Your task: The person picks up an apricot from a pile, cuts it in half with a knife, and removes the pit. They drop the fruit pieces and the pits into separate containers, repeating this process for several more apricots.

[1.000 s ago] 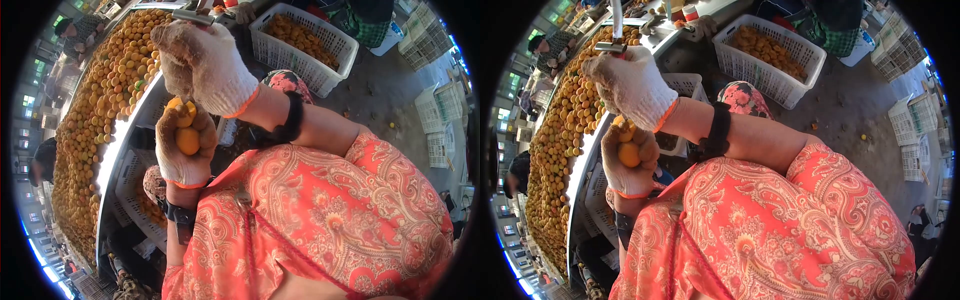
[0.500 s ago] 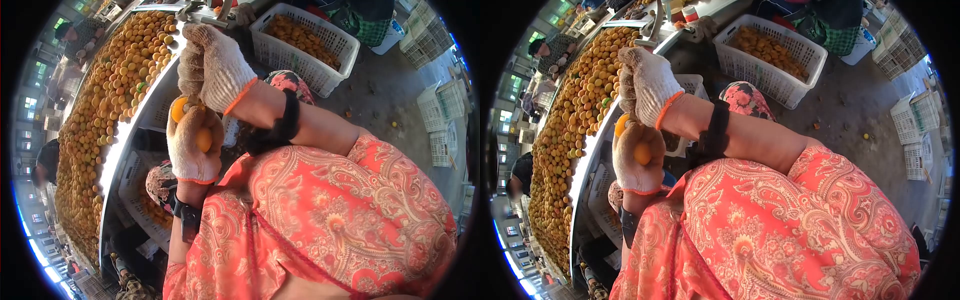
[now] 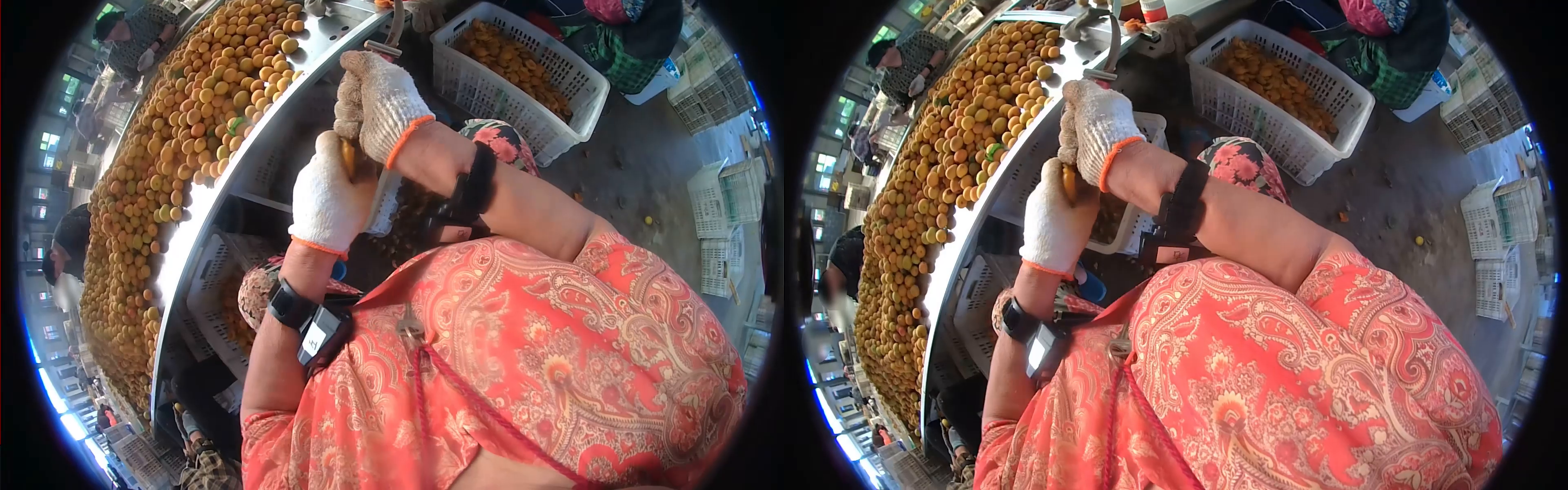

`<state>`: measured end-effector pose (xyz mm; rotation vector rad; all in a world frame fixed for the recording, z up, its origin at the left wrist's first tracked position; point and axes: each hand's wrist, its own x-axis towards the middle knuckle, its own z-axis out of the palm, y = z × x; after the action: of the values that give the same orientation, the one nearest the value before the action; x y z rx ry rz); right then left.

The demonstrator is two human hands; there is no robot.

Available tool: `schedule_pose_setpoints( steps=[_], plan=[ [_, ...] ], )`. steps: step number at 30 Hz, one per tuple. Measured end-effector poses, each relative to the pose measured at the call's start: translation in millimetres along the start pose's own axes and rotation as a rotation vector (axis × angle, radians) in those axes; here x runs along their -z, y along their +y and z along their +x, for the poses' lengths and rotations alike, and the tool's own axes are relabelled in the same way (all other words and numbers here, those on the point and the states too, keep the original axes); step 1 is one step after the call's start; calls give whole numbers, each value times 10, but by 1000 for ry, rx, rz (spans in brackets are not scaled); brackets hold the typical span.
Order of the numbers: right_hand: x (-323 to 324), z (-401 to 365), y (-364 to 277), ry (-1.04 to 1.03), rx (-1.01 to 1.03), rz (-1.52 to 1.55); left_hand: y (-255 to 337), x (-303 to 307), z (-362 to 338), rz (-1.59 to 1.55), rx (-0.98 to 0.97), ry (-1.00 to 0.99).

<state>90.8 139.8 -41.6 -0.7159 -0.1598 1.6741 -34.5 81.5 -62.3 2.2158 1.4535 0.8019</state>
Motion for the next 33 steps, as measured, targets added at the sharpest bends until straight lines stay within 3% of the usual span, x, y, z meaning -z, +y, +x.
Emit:
schedule_pose_setpoints(
  steps=[2,4,8,10,14,16,18,20,21,24,25,28,29,33],
  plan=[
    [21,103,88,22,9,-12,-124,37,53,22,48,-63],
    [73,279,113,96,-5,-7,-279,-13,153,191,-98,-117],
    [301,716,312,170,-68,-4,-646,-168,336,358,-182,-141],
    [376,866,296,174,-153,51,-872,-237,428,249,-189,-161],
    [329,920,286,43,-213,191,-1182,-395,428,-118,-7,35],
    [273,867,225,-18,-81,97,-1194,-212,426,-775,680,-206],
    [178,757,195,20,-50,35,-1052,-118,361,-893,737,-158],
    [63,599,154,133,-94,-442,-902,-17,328,-1070,1079,-31],
    [205,627,247,13,-48,-539,-1004,70,298,-1139,1086,-165],
    [245,519,394,-40,-18,-620,-1001,100,247,-1244,1134,-166],
    [263,519,444,-19,-23,-610,-1023,140,227,-1340,1035,-298],
    [273,399,394,-8,-77,-602,-733,167,52,-1123,1028,-3],
    [280,380,388,-17,-73,-578,-884,259,-32,-1181,944,-111],
    [267,247,288,-29,-83,-556,-1081,856,-368,-1158,729,69]
  ],
)
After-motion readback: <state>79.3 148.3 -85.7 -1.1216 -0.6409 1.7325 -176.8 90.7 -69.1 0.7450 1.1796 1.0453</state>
